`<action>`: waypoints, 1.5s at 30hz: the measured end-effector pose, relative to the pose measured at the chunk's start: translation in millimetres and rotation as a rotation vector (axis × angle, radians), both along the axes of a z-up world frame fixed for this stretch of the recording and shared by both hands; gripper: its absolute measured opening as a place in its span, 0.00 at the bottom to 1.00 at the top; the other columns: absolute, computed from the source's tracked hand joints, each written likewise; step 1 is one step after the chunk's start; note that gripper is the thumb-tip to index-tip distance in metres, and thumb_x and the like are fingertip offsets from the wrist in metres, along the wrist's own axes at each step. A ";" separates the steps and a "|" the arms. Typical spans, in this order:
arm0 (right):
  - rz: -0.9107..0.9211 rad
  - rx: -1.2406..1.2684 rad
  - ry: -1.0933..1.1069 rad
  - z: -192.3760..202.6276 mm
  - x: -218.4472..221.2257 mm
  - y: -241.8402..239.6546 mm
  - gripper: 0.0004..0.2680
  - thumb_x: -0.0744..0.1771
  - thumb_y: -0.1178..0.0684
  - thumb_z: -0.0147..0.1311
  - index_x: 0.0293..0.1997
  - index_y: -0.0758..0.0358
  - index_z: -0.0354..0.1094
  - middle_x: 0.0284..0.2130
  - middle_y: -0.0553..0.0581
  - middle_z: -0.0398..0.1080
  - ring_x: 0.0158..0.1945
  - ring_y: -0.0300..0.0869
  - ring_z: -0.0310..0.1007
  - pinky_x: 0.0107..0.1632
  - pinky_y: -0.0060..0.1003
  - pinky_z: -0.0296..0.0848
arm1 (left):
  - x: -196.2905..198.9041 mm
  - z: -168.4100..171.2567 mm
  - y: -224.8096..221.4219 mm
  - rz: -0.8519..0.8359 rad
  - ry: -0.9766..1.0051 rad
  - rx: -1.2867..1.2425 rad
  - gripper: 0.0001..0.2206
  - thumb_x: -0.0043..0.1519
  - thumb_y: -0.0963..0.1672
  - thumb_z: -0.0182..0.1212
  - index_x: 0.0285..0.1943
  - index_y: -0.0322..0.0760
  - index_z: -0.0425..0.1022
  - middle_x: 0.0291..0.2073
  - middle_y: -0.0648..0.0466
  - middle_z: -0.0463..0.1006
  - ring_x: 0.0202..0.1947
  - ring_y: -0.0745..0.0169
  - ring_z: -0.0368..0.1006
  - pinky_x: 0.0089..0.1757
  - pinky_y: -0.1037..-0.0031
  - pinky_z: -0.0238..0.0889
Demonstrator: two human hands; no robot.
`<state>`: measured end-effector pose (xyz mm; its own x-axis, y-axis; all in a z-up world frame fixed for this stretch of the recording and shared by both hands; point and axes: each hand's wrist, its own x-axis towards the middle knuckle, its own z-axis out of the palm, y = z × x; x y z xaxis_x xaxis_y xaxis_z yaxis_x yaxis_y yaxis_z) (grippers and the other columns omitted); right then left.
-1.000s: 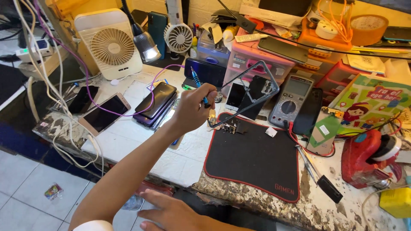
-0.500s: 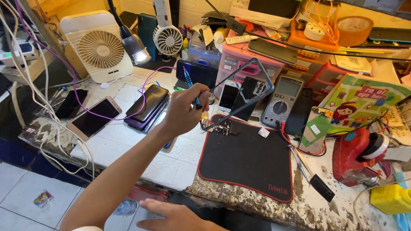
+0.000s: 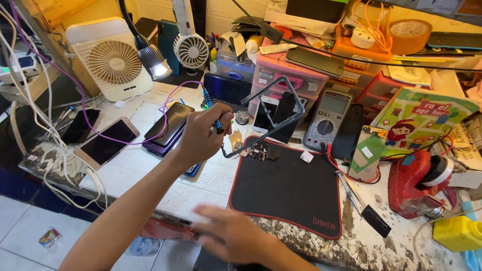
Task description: Cleaning adhesive residue from the inner frame of a mobile phone using a small tool.
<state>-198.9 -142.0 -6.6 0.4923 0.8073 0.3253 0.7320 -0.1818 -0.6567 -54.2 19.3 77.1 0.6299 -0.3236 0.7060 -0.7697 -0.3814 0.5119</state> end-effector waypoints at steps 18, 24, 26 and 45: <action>-0.597 -0.117 0.166 -35.8 42.1 -29.7 0.15 0.69 0.53 0.51 0.63 0.68 0.68 0.65 0.63 0.65 0.70 0.52 0.61 0.67 0.50 0.65 | -8.0 9.8 39.1 0.079 -0.071 -0.029 0.08 0.73 0.40 0.48 0.41 0.32 0.69 0.21 0.54 0.76 0.20 0.66 0.72 0.25 0.78 0.61; -0.902 -0.651 -0.045 -67.6 48.6 -39.8 0.27 0.71 0.35 0.38 0.75 0.65 0.46 0.75 0.74 0.38 0.79 0.62 0.30 0.74 0.57 0.33 | -7.6 7.1 40.4 0.097 -0.065 0.003 0.08 0.73 0.41 0.49 0.42 0.33 0.70 0.23 0.55 0.77 0.22 0.66 0.74 0.26 0.77 0.63; -0.908 -0.734 0.064 -60.9 45.9 -34.0 0.29 0.71 0.33 0.32 0.77 0.64 0.38 0.76 0.73 0.31 0.79 0.61 0.23 0.74 0.59 0.28 | -7.8 7.9 41.9 0.095 -0.057 -0.001 0.08 0.73 0.41 0.49 0.42 0.33 0.70 0.22 0.55 0.77 0.21 0.65 0.74 0.26 0.77 0.63; -0.243 -0.566 0.057 -24.6 -4.1 61.3 0.33 0.70 0.28 0.32 0.78 0.63 0.39 0.72 0.87 0.19 0.75 0.73 0.09 0.71 0.66 0.18 | -3.4 15.2 24.4 0.074 -0.157 -0.002 0.06 0.72 0.39 0.50 0.42 0.34 0.70 0.21 0.59 0.75 0.17 0.70 0.66 0.22 0.78 0.52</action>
